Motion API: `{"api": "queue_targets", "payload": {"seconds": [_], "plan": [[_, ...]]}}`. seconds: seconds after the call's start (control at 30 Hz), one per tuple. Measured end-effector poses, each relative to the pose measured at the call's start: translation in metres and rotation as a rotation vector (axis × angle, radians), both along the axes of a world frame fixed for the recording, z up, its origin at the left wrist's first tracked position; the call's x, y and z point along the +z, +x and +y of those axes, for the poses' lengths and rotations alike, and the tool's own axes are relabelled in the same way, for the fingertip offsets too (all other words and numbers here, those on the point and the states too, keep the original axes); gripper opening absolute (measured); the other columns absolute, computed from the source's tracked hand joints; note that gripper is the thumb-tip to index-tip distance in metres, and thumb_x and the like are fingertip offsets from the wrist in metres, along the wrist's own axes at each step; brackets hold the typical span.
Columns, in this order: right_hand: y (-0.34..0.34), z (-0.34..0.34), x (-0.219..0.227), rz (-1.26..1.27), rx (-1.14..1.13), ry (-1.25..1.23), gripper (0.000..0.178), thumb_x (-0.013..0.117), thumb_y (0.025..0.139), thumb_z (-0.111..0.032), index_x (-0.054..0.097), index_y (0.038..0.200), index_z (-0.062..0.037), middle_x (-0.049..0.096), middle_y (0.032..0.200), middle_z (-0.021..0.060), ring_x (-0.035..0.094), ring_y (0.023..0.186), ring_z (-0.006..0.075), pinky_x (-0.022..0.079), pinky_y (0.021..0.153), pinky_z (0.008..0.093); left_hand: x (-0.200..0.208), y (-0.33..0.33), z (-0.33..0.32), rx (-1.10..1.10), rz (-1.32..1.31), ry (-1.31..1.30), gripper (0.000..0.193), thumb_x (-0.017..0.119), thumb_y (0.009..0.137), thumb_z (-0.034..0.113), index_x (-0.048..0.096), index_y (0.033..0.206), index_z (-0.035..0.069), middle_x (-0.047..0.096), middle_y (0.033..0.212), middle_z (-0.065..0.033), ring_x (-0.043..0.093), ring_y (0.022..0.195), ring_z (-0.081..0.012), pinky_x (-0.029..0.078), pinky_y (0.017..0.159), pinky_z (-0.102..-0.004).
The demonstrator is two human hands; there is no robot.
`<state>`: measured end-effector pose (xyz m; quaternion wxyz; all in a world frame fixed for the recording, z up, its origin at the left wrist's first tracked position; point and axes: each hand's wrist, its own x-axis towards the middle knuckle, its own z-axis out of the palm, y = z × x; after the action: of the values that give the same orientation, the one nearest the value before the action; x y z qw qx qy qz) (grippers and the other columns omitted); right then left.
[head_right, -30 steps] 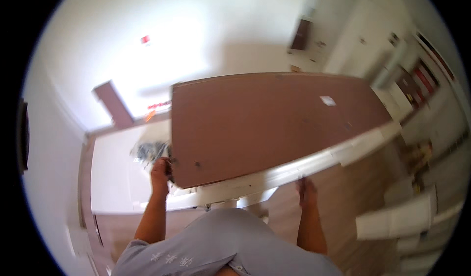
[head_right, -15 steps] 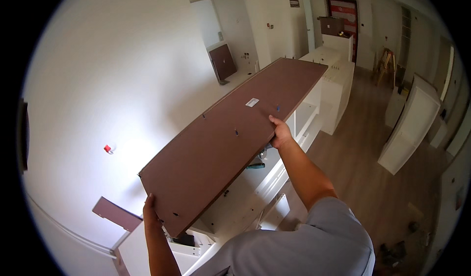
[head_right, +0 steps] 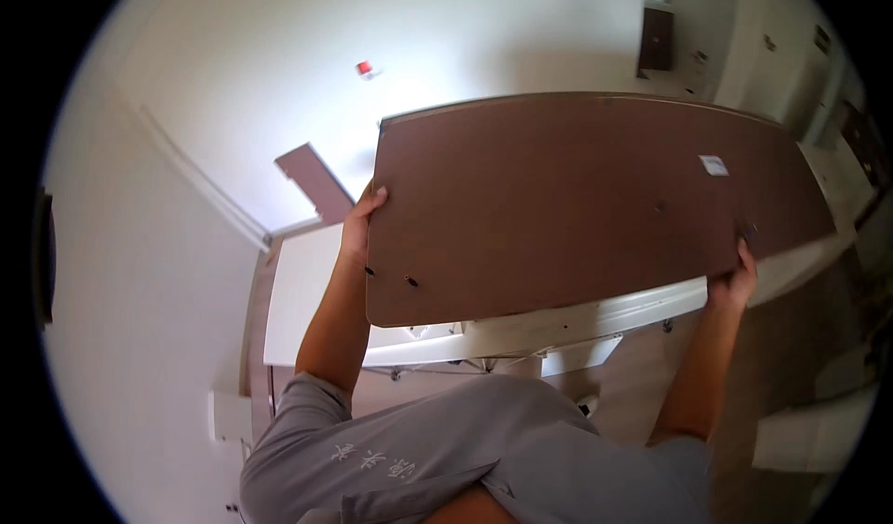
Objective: The person assembles a cabinet by using an electric drill to drive screws into wood panels, then uses a screwdriver to secure hardware and internal supports.
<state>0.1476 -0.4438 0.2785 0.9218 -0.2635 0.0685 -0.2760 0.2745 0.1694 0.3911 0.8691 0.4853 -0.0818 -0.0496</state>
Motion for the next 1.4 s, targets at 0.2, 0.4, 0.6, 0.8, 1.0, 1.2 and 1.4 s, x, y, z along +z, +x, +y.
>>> {"api": "queue_targets", "payload": {"seconds": [0.2, 0.4, 0.6, 0.8, 1.0, 1.2, 1.4], "plan": [[-0.114, 0.022, -0.049, -0.178, -0.092, -0.008, 0.045, 0.058, 0.099, -0.017, 0.057, 0.14, 0.0016, 0.06, 0.142, 0.0153, 0.055, 0.132, 0.0329, 0.041, 0.114, 0.0511, 0.045, -0.07, 0.005, -0.104, -0.216, -0.064, 0.082, 0.073, 0.08, 0.015, 0.038, 0.153, -0.003, 0.059, 0.137, -0.0195, 0.061, 0.122, -0.0305, 0.052, 0.103, -0.0396], [-0.228, 0.088, -0.116, -0.203, -0.241, 0.121, 0.041, 0.06, 0.101, -0.024, 0.061, 0.136, -0.002, 0.062, 0.141, 0.0123, 0.056, 0.129, 0.0319, 0.044, 0.112, 0.0514, 0.046, -0.104, 0.004, -0.195, -0.38, 0.087, 0.09, 0.079, 0.073, 0.02, 0.04, 0.151, -0.004, 0.06, 0.135, -0.0206, 0.061, 0.121, -0.0298, 0.051, 0.102, -0.0395], [-0.208, 0.091, -0.119, 0.026, -0.458, 0.108, 0.058, 0.071, 0.095, -0.04, 0.058, 0.141, -0.0066, 0.06, 0.144, 0.0093, 0.057, 0.13, 0.0327, 0.046, 0.11, 0.0532, 0.094, -0.077, -0.059, -0.369, -0.448, 0.085, 0.094, 0.078, 0.071, 0.019, 0.036, 0.152, -0.006, 0.059, 0.136, -0.0203, 0.06, 0.123, -0.0292, 0.048, 0.106, -0.039], [-0.175, 0.053, -0.171, 0.04, -0.377, 0.477, 0.061, 0.059, 0.1, -0.053, 0.055, 0.146, -0.0129, 0.056, 0.15, 0.0077, 0.051, 0.136, 0.0337, 0.039, 0.115, 0.0572, 0.133, -0.04, -0.206, -0.626, -0.509, 0.212, 0.094, 0.077, 0.073, 0.02, 0.035, 0.153, -0.006, 0.057, 0.139, -0.019, 0.058, 0.128, -0.028, 0.046, 0.108, -0.0382], [-0.163, 0.002, -0.223, 0.208, -0.266, 0.722, 0.055, 0.047, 0.106, -0.054, 0.054, 0.146, -0.0179, 0.055, 0.151, 0.003, 0.05, 0.139, 0.0318, 0.037, 0.117, 0.0567, 0.138, -0.023, -0.394, -0.824, -0.396, 0.392, 0.072, 0.067, 0.083, 0.007, 0.04, 0.148, -0.005, 0.059, 0.136, -0.0179, 0.061, 0.124, -0.027, 0.049, 0.104, -0.0392], [-0.15, -0.013, -0.27, 0.252, -0.103, 0.79, 0.061, 0.038, 0.108, -0.057, 0.047, 0.151, -0.0152, 0.047, 0.157, 0.0066, 0.044, 0.144, 0.0311, 0.034, 0.121, 0.0521, 0.102, -0.024, -0.532, -0.855, -0.216, 0.557, 0.064, 0.062, 0.081, 0.003, 0.044, 0.142, -0.007, 0.062, 0.128, -0.0192, 0.064, 0.115, -0.0278, 0.053, 0.1, -0.04], [-0.14, -0.015, -0.283, 0.296, -0.052, 0.966, 0.058, 0.037, 0.11, -0.053, 0.05, 0.148, -0.012, 0.05, 0.154, 0.0066, 0.051, 0.138, 0.0281, 0.041, 0.118, 0.045, 0.06, -0.038, -0.606, -0.879, -0.175, 0.632, 0.058, 0.057, 0.082, -0.001, 0.045, 0.138, -0.008, 0.061, 0.126, -0.0203, 0.064, 0.112, -0.028, 0.054, 0.098, -0.0404]]}}
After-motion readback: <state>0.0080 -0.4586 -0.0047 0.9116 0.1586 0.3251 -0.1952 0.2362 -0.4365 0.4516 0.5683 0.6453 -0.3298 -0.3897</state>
